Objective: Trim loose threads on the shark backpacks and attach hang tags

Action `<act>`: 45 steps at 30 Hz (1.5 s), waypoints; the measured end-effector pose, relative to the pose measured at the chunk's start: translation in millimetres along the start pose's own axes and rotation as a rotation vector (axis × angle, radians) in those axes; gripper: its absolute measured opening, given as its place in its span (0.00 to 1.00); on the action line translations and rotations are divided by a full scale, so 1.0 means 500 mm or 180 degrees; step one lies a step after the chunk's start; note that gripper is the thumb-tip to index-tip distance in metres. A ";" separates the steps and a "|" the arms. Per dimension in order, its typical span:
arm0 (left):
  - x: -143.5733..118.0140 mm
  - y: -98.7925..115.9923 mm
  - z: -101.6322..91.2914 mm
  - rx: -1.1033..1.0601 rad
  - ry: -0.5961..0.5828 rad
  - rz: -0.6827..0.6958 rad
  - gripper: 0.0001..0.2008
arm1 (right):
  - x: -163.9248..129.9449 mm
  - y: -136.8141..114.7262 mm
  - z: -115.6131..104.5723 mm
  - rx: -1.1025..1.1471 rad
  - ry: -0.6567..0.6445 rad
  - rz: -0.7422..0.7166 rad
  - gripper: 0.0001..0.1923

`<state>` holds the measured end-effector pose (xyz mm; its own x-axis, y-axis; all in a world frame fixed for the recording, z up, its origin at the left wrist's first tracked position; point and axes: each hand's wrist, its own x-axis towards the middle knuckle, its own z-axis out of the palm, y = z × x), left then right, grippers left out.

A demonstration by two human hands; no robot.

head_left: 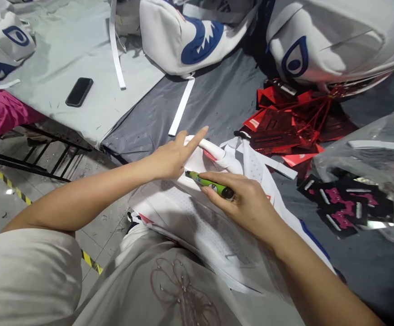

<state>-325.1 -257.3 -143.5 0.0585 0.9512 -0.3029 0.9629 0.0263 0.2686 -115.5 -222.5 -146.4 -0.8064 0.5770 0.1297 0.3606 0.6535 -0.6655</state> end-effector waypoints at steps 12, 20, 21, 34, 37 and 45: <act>0.009 0.001 -0.012 -0.0072 -0.0185 -0.0069 0.56 | -0.001 -0.020 0.035 -0.0588 -0.0138 0.0039 0.13; 0.009 -0.002 -0.011 -0.0021 -0.0165 -0.0010 0.58 | -0.016 -0.031 0.047 -0.0677 0.0057 0.0160 0.14; 0.009 -0.002 -0.011 -0.0012 -0.0174 -0.0008 0.58 | -0.018 -0.032 0.049 -0.0656 0.0129 0.0160 0.14; 0.007 -0.012 -0.008 -0.0096 -0.0068 0.0150 0.55 | -0.021 -0.031 0.066 -0.0578 0.0698 0.0005 0.12; 0.007 -0.013 -0.010 -0.0130 -0.0075 0.0183 0.54 | -0.021 -0.031 0.065 -0.0399 0.0599 0.0035 0.13; 0.004 -0.004 -0.012 -0.0154 0.0018 0.0120 0.51 | -0.017 -0.028 0.061 0.0036 0.0460 0.0141 0.14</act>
<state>-328.6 -253.7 -139.3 0.0929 0.9535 -0.2866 0.9462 0.0051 0.3236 -128.0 -251.2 -160.5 -0.7137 0.6701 0.2039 0.3884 0.6208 -0.6810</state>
